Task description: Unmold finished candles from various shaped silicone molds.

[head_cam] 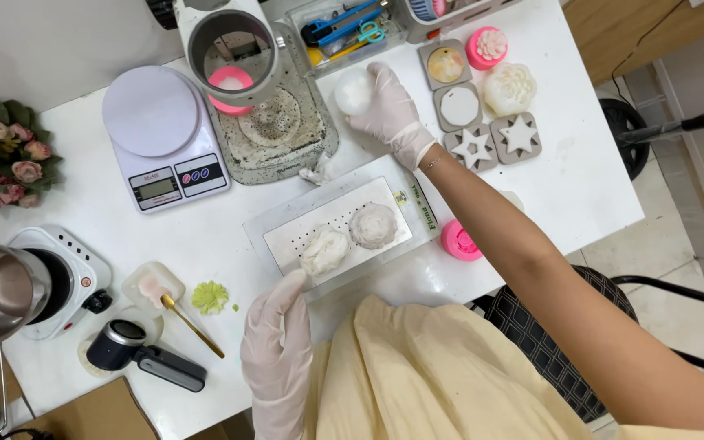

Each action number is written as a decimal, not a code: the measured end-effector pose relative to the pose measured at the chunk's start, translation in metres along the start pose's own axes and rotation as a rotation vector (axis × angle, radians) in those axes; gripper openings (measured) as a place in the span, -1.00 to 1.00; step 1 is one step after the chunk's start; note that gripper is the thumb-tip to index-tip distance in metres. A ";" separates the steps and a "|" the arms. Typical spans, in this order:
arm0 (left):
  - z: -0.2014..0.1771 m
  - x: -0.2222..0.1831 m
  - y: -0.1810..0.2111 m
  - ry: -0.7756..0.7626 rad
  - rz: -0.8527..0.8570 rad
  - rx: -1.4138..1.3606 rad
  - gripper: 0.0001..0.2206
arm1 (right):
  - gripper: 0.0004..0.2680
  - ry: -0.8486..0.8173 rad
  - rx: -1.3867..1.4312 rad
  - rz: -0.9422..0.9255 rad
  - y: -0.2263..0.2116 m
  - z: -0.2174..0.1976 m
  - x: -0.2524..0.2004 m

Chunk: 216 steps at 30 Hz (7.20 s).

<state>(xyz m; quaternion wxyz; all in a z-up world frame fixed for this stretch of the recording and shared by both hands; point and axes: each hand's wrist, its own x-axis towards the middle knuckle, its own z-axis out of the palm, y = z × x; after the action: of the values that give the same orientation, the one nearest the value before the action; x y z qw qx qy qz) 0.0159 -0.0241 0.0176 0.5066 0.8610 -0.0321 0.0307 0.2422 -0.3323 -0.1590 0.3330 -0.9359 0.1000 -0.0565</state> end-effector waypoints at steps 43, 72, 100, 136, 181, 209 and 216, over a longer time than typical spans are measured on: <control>0.084 -0.032 -0.009 -0.221 -0.224 -1.056 -0.57 | -0.50 0.000 1.314 0.200 -0.146 -0.128 -0.308; 0.050 -0.023 0.030 -0.308 -0.243 -1.044 -0.59 | -0.67 -0.059 1.701 0.610 -0.149 -0.137 -0.302; 0.091 -0.007 0.028 -0.471 -0.471 -1.093 -0.33 | -0.74 0.022 2.075 0.733 -0.105 -0.119 -0.288; 0.117 0.010 0.035 -0.019 -0.101 -0.791 -0.77 | -0.66 0.308 1.467 0.639 -0.106 -0.113 -0.261; 0.093 -0.008 0.039 -0.533 -0.869 -2.279 -0.53 | -0.76 0.581 0.880 0.200 -0.102 -0.158 -0.251; 0.048 0.020 0.047 -0.722 -0.555 -2.153 -0.11 | -0.48 0.249 0.446 -0.014 -0.167 -0.168 -0.301; 0.041 0.010 0.054 -0.694 -0.430 -2.044 -0.12 | -0.14 0.080 0.099 -0.366 -0.201 -0.146 -0.291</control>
<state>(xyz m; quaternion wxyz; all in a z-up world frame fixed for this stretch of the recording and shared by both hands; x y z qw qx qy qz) 0.0223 -0.0869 0.0456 0.9388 -0.0151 -0.0325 -0.3427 -0.0362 -0.2042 0.0696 0.3586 -0.9180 -0.0615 -0.1579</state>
